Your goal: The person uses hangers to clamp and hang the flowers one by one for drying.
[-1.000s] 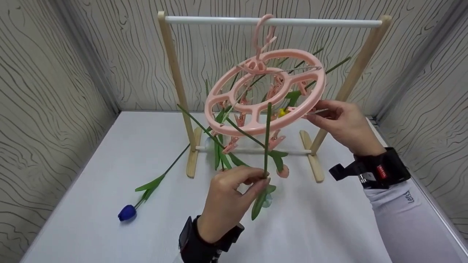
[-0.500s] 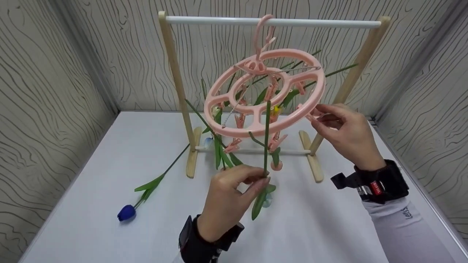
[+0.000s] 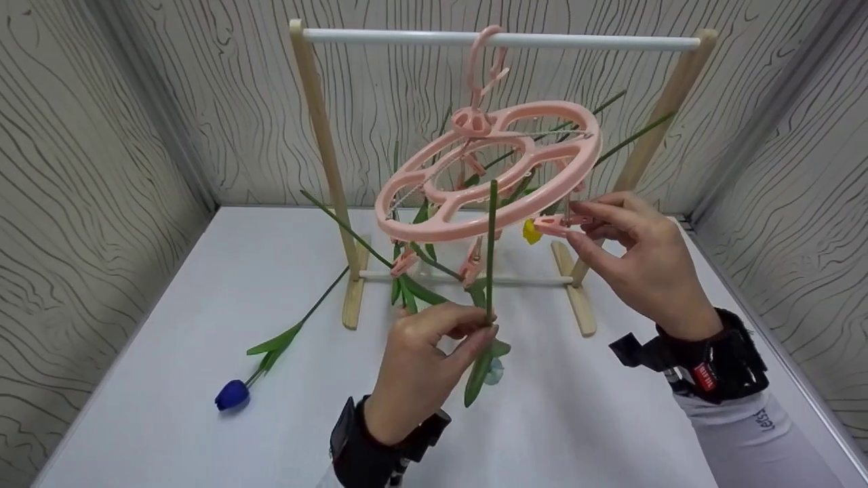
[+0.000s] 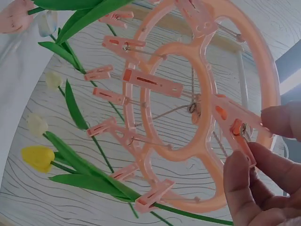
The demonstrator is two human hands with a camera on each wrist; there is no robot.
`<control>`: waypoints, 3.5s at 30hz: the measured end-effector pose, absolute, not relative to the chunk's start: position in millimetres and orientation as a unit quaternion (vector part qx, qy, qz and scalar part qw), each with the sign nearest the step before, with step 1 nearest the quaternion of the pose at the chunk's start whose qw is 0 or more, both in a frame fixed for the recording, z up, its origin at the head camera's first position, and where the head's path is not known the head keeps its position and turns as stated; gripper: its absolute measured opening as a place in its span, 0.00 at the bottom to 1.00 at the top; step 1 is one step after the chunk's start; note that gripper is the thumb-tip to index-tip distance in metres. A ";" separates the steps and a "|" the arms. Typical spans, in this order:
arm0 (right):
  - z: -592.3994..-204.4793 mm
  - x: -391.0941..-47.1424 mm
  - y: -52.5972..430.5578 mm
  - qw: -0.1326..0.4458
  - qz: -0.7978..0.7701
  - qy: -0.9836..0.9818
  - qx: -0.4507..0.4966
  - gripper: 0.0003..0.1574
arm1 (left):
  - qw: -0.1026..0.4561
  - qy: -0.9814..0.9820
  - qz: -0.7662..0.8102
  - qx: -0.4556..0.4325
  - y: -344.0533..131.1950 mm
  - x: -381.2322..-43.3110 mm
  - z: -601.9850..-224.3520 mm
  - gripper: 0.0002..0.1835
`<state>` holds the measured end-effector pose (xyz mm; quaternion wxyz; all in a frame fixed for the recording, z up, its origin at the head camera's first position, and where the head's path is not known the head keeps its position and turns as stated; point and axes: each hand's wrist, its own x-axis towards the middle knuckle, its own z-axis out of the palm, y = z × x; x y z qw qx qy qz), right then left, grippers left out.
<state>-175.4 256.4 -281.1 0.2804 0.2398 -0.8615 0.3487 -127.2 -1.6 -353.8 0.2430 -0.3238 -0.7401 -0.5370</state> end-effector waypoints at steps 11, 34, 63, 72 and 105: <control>-276.0 -162.7 230.0 0.251 0.346 -0.853 0.300 0.21 | 0.234 -0.739 -0.548 -0.315 -3.6 -129.5 -352.1 0.06; -270.1 -162.6 198.6 0.179 0.388 -0.845 0.320 0.17 | 0.225 -0.741 -0.589 -0.230 -23.0 -147.7 -340.1 0.09; -274.0 -171.0 193.5 0.219 0.434 -0.835 0.259 0.14 | 0.165 -0.841 -0.445 -0.258 -24.8 -171.9 -276.2 0.05; -277.1 -174.1 197.6 0.224 0.427 -0.840 0.247 0.09 | 0.180 -0.817 -0.473 -0.276 -20.3 -178.2 -283.0 0.05; -290.3 -189.6 212.6 0.108 0.478 -0.833 0.257 0.21 | 0.202 -0.848 -0.432 -0.232 -10.4 -184.9 -301.2 0.07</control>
